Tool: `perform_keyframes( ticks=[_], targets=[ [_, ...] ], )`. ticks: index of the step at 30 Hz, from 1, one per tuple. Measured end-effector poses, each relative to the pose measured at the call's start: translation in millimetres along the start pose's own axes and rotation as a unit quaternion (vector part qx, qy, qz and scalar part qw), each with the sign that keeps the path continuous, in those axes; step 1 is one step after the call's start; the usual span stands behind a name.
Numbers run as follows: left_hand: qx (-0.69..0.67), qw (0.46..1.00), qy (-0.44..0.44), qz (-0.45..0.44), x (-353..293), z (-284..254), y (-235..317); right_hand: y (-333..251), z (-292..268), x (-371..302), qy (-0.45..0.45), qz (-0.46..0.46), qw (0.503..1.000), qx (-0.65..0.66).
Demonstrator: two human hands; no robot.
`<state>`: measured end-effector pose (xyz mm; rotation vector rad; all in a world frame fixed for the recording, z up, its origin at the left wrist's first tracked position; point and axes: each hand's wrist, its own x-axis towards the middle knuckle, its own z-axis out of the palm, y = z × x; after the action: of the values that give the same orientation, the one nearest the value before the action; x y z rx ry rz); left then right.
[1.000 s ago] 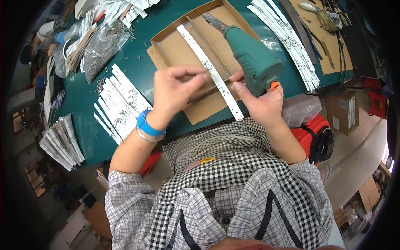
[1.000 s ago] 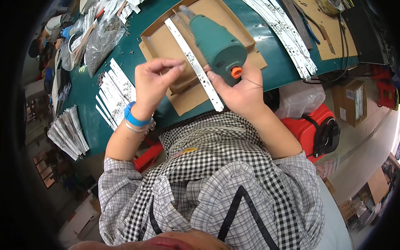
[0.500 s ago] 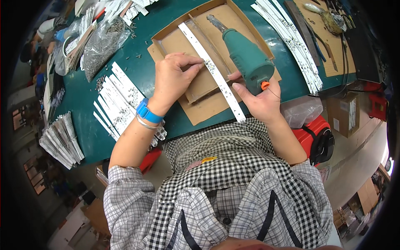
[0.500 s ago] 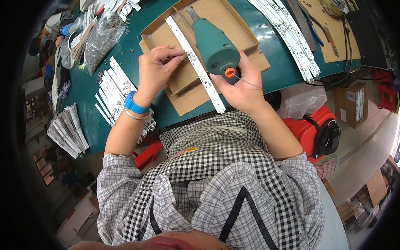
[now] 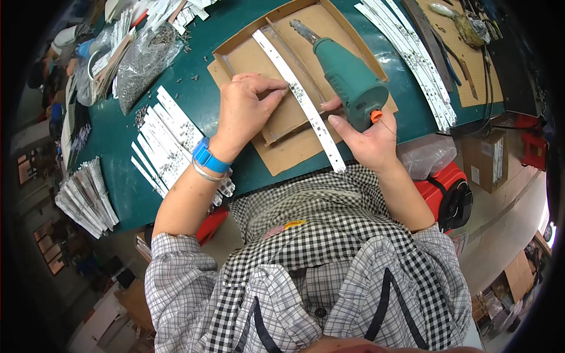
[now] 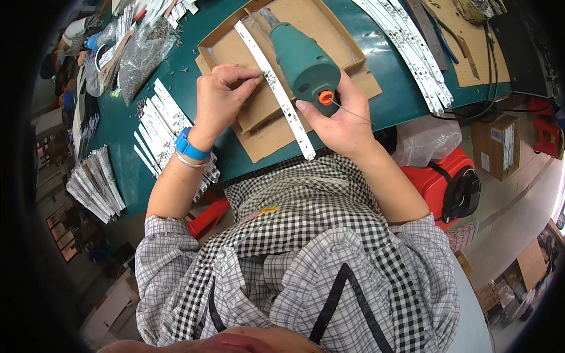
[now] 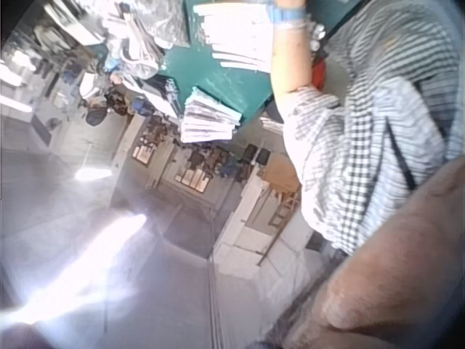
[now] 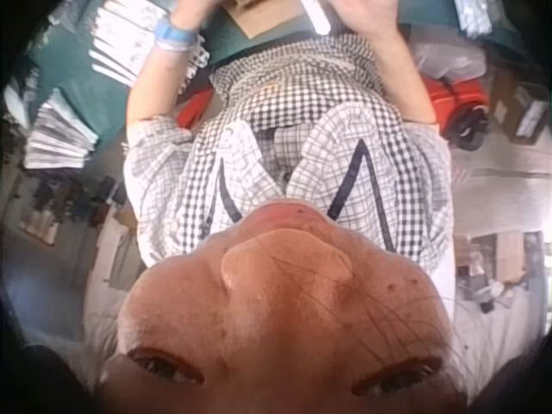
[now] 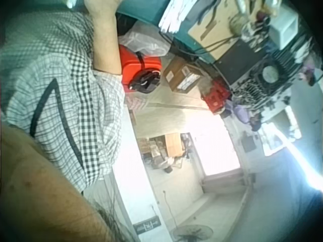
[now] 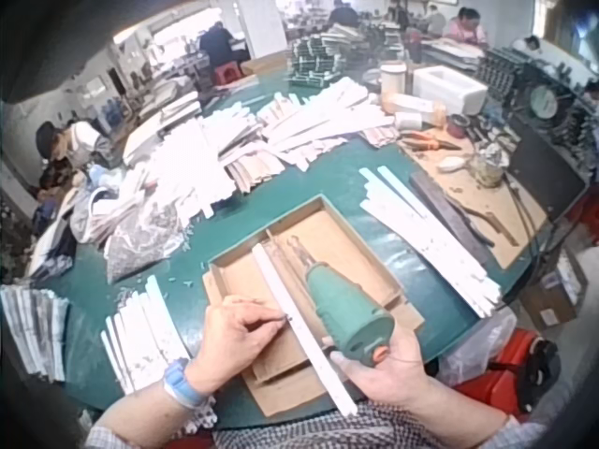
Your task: Applying glue to small components and attaching them to LED strips.
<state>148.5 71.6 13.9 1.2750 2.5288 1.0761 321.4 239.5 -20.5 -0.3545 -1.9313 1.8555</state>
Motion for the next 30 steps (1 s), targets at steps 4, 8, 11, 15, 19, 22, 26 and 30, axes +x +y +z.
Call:
perform_keyframes(
  ticks=[4, 8, 11, 15, 19, 22, 26, 30],
  targets=[
    [0.010, 1.000, -0.001, -0.006, 0.1, -0.4, 2.7, -6.5, 3.9, 0.4, -0.006, 0.014, 0.999, 0.029],
    [0.017, 1.000, 0.001, 0.005, 0.2, 0.9, 3.5, -9.7, 6.5, 2.7, -0.007, 0.028, 1.000, 0.012],
    [0.021, 1.000, -0.005, 0.019, 0.7, 1.2, 1.9, -9.8, 6.4, 4.9, -0.002, 0.041, 0.999, -0.009],
    [0.025, 0.999, -0.008, 0.045, 1.3, 2.7, -2.3, -11.9, 6.6, 6.8, -0.003, 0.059, 0.998, -0.008],
    [0.008, 0.999, 0.006, 0.034, 0.0, 2.8, -0.6, -18.4, 5.8, 7.7, -0.009, 0.100, 0.995, -0.010],
    [-0.031, 0.999, 0.016, -0.006, -1.5, 4.0, 0.4, -17.7, 5.3, 6.2, 0.002, 0.059, 0.998, 0.029],
    [-0.077, 0.996, 0.038, -0.013, -4.2, 8.5, -5.0, -31.8, -12.2, -3.8, -0.007, 0.053, 0.993, 0.101],
    [-0.027, 0.999, 0.029, 0.005, -5.6, 7.0, -5.0, -59.9, -42.8, -16.2, -0.025, 0.124, 0.987, 0.094]
  ],
)
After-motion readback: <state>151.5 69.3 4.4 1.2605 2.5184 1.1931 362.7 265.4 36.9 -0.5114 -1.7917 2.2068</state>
